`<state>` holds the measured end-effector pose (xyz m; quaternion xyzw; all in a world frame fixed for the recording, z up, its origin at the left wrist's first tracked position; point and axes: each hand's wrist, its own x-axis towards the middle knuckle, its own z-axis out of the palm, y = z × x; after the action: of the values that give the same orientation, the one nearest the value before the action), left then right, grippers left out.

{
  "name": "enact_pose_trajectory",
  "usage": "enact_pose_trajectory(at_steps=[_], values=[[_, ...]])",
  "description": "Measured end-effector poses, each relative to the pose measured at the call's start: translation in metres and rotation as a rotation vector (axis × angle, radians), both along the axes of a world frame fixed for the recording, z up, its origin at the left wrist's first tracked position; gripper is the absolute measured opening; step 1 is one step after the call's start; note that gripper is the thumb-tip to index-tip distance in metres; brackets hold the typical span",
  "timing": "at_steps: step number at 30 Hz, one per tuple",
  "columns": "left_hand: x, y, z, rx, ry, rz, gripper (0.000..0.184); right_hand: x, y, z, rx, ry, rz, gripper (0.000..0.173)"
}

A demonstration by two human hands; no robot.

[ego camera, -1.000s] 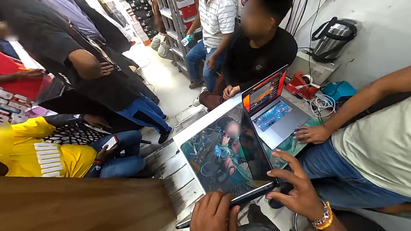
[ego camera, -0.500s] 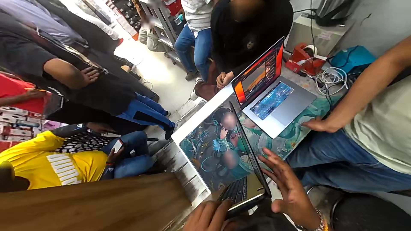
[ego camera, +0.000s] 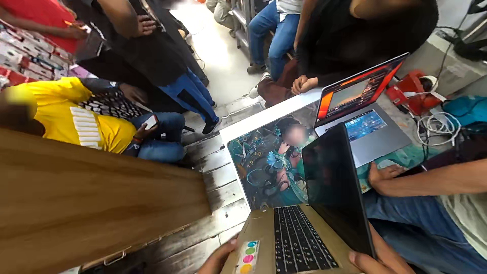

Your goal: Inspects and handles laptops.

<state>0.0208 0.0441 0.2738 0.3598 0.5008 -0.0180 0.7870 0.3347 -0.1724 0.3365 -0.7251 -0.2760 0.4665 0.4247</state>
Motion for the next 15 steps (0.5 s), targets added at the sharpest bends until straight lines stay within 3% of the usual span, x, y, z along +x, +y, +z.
enact_pose_trajectory(at_steps=[2, 7, 11, 15], values=[[0.015, -0.014, -0.036, -0.204, -0.018, 0.203, 0.038, -0.013, -0.014, -0.003, 0.049, 0.036, -0.079, 0.084], [0.050, -0.007, -0.116, -0.292, -0.052, 0.452, 0.029, -0.038, -0.043, -0.012, 0.139, 0.023, -0.211, 0.063], [0.049, -0.003, -0.108, -0.486, -0.185, 0.570, 0.024, -0.042, -0.061, -0.022, 0.224, -0.030, -0.295, 0.054], [0.033, -0.001, -0.092, -0.413, -0.443, 0.689, 0.014, -0.039, -0.047, -0.012, 0.393, -0.135, -0.334, 0.048]])
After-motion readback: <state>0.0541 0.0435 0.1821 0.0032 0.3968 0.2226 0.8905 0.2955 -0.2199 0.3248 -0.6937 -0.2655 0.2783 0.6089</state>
